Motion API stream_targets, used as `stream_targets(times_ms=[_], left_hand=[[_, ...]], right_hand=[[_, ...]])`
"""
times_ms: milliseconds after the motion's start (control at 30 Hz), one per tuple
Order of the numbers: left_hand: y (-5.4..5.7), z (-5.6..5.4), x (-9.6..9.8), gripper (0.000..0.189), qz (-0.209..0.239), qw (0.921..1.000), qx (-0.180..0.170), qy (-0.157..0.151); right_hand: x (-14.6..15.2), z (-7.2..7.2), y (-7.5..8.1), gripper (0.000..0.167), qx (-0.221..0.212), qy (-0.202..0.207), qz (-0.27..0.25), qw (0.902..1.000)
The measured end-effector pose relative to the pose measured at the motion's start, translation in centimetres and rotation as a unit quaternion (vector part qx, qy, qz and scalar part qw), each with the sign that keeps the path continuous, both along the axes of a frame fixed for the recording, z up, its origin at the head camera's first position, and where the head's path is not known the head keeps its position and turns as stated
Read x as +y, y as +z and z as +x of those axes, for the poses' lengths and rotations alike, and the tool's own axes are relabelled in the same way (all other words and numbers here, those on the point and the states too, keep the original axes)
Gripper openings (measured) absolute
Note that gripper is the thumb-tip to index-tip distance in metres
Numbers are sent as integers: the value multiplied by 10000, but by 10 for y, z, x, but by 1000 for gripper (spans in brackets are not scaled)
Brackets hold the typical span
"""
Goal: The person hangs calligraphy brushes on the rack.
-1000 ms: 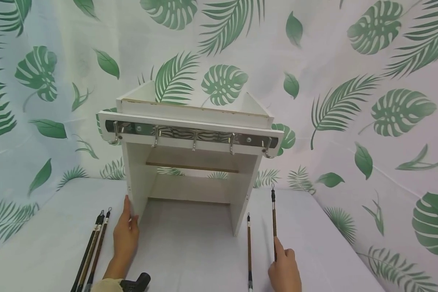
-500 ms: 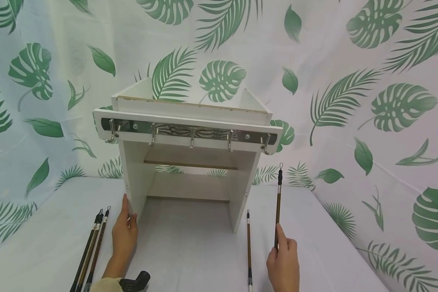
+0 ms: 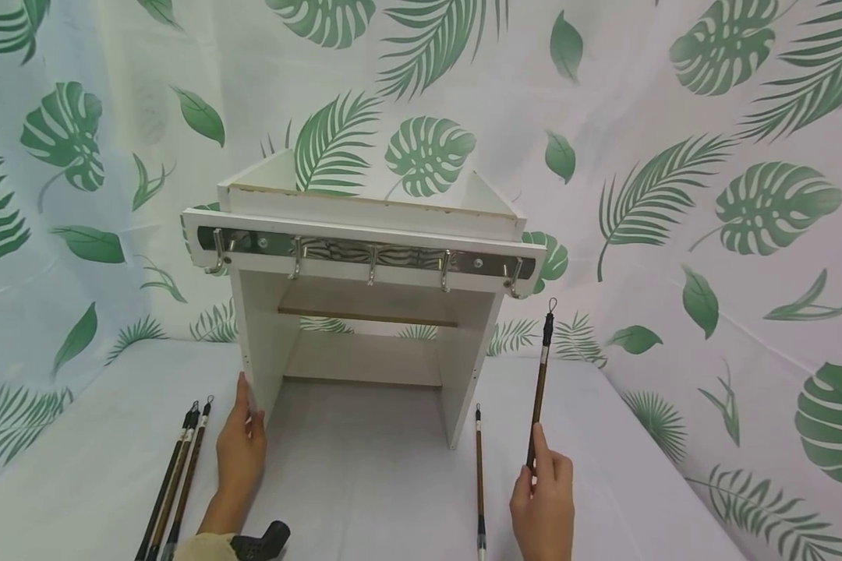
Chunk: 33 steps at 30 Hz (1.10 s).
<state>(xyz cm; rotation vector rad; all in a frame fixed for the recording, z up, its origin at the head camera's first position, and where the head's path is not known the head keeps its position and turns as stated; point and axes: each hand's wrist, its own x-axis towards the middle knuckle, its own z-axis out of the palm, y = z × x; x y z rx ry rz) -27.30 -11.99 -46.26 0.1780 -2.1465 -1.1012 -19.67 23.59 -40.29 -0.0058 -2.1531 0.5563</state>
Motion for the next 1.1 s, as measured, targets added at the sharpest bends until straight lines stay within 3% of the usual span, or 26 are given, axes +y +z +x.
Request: stream_targets(times_ms=[233, 400, 600, 1100], left_hand=[[0, 0, 2, 69, 50, 10000, 47, -17], [-1, 0, 2, 69, 26, 9999, 106, -18], [-2, 0, 1, 68, -3, 9997, 235, 15], [2, 0, 0, 68, 53, 10000, -12, -23]], right_hand=[[-2, -1, -2, 69, 674, 247, 6, 9974], [-4, 1, -2, 72, 926, 281, 68, 9953], [-11, 2, 2, 71, 1039, 380, 137, 9938], [-10, 1, -1, 74, 1261, 515, 181, 9905]])
